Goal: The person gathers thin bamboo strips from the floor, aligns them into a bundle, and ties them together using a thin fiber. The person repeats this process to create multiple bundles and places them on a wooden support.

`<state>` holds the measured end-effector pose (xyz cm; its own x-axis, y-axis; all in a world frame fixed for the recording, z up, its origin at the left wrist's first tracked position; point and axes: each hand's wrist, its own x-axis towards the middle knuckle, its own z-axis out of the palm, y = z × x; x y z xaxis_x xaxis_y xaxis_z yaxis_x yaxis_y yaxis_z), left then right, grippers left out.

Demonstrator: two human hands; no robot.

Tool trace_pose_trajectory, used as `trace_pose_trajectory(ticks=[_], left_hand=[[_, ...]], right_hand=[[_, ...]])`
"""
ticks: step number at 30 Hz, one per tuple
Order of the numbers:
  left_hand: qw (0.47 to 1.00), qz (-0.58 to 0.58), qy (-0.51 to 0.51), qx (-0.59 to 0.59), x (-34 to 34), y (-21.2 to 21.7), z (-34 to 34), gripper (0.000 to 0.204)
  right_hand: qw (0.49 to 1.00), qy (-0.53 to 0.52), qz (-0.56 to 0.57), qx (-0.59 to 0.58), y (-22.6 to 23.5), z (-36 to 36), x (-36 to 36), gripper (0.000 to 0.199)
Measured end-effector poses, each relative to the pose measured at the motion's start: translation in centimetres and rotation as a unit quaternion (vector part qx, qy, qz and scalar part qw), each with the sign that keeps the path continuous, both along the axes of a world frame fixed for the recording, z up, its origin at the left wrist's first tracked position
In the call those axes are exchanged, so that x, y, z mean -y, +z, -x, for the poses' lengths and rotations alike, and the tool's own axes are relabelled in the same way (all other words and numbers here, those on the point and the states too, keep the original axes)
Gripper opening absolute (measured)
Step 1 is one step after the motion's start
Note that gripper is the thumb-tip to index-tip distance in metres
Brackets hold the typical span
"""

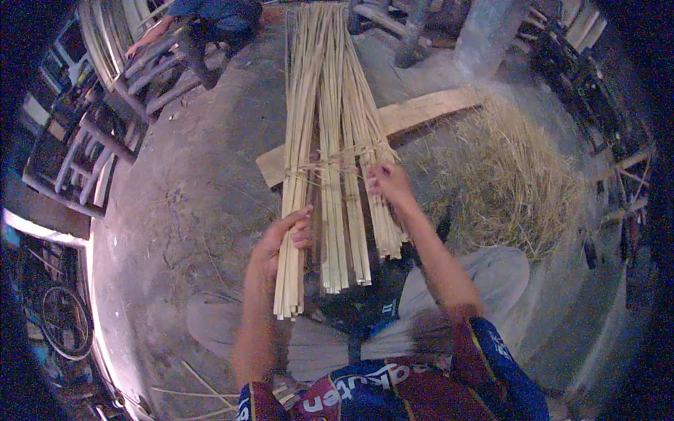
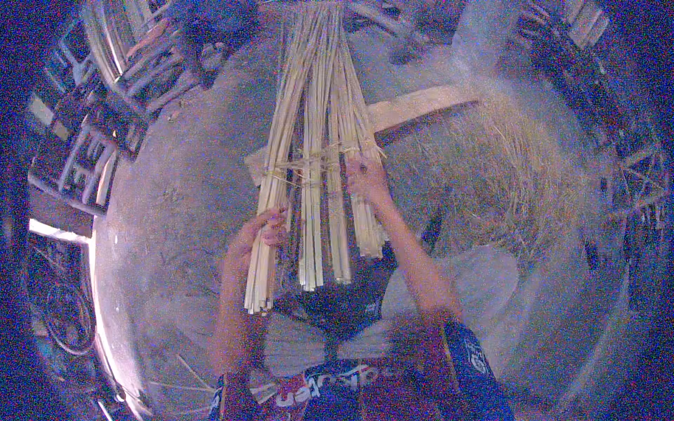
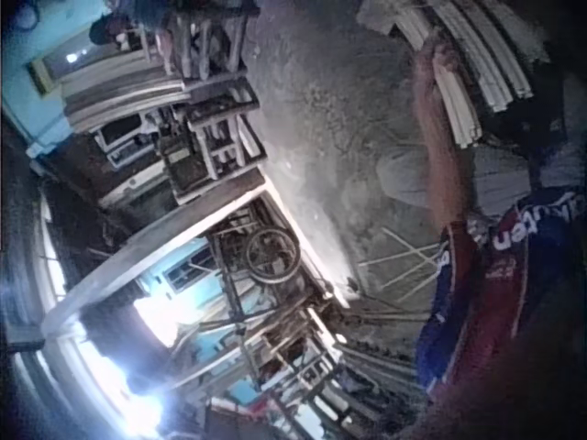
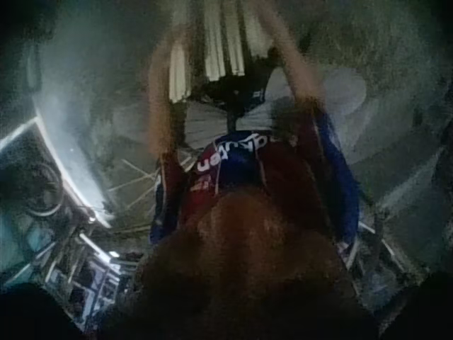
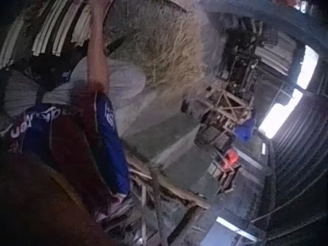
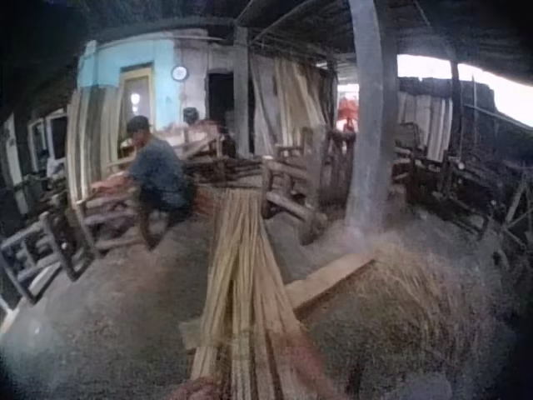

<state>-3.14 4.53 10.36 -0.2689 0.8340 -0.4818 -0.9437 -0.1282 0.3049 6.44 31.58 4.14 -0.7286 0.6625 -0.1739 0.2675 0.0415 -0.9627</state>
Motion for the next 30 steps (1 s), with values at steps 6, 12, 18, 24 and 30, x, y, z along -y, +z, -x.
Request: trace_pose_trajectory(ticks=[6, 12, 18, 24, 30], left_hand=[[0.999, -0.024, 0.003, 0.026, -1.2, 0.6, 0.4, 0.028], [0.995, -0.079, 0.011, 0.068, -1.6, 4.4, 0.8, 0.033], [0.988, -0.073, 0.039, -0.133, -1.0, 5.4, -0.9, 0.043], [0.99, -0.041, 0.079, -0.111, -1.0, 1.9, -1.3, 0.045], [0.979, 0.064, 0.039, -0.191, -1.9, -0.5, -3.0, 0.045]], right_hand=[[0.959, 0.145, -0.155, 0.188, 2.1, -3.8, 9.0, 0.052], [0.931, 0.17, -0.211, 0.243, 3.5, -4.5, 11.8, 0.075], [0.964, 0.128, -0.187, 0.14, 5.5, -6.1, 8.5, 0.052], [0.956, 0.043, 0.28, -0.072, 4.6, -8.2, 7.4, 0.042], [0.967, 0.03, 0.234, -0.093, 7.1, -6.2, 12.6, 0.053]])
